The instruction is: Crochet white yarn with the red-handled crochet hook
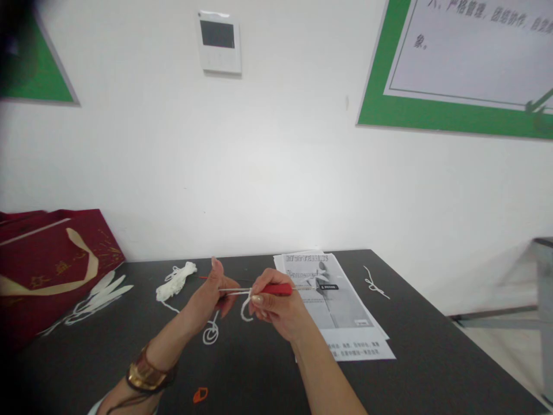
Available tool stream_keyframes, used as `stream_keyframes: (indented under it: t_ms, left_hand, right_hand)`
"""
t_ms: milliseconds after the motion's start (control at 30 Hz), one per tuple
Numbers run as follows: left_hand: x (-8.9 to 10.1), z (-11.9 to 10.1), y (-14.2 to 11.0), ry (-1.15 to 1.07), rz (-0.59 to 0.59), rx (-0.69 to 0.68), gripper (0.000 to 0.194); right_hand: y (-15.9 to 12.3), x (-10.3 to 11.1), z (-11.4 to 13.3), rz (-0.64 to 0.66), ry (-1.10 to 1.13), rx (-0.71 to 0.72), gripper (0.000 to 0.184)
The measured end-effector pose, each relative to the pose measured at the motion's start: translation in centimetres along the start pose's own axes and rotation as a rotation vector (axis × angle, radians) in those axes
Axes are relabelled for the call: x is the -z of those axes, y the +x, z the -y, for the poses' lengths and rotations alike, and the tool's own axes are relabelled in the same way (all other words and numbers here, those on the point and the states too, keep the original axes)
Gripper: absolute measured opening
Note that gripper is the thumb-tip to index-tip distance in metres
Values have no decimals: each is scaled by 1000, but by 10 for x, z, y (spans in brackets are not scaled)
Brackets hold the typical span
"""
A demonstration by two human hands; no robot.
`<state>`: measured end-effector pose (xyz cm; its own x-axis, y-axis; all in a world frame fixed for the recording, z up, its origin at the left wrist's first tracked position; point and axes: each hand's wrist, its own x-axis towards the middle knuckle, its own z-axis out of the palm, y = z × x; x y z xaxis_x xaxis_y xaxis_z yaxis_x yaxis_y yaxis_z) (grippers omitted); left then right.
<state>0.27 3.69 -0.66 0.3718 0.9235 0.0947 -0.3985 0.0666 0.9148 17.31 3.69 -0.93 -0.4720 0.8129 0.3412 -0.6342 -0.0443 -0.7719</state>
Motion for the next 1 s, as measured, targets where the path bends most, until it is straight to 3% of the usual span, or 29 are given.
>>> stream_keyframes:
  t_ms: [100, 167, 300, 467, 633, 700, 1000]
  left_hand:
    - [5, 1, 1, -123, 171, 120, 72]
    - [3, 3, 2, -238, 191, 119, 65]
    - [-5, 9, 6, -420, 117, 50, 17]
    - [-15, 9, 3, -442, 98, 57, 49]
    - [-14, 1, -3, 13, 29, -39, 48]
    - [-11, 0, -5, 88, 34, -58, 49]
    - [-7, 3, -9, -31, -16, -50, 32]
  right_hand:
    - [0, 0, 0, 14, 28, 14, 16]
    - [0, 0, -1, 5, 22, 14, 16]
    - [1, -1, -4, -63, -65, 35, 15]
    - [2, 1, -4, -185, -252, 135, 12]
    - [1, -4, -1, -191, -634, 231, 6]
    - [0, -6, 0, -183, -707, 243, 3]
    - [0, -15, -8, -56, -449, 178, 1]
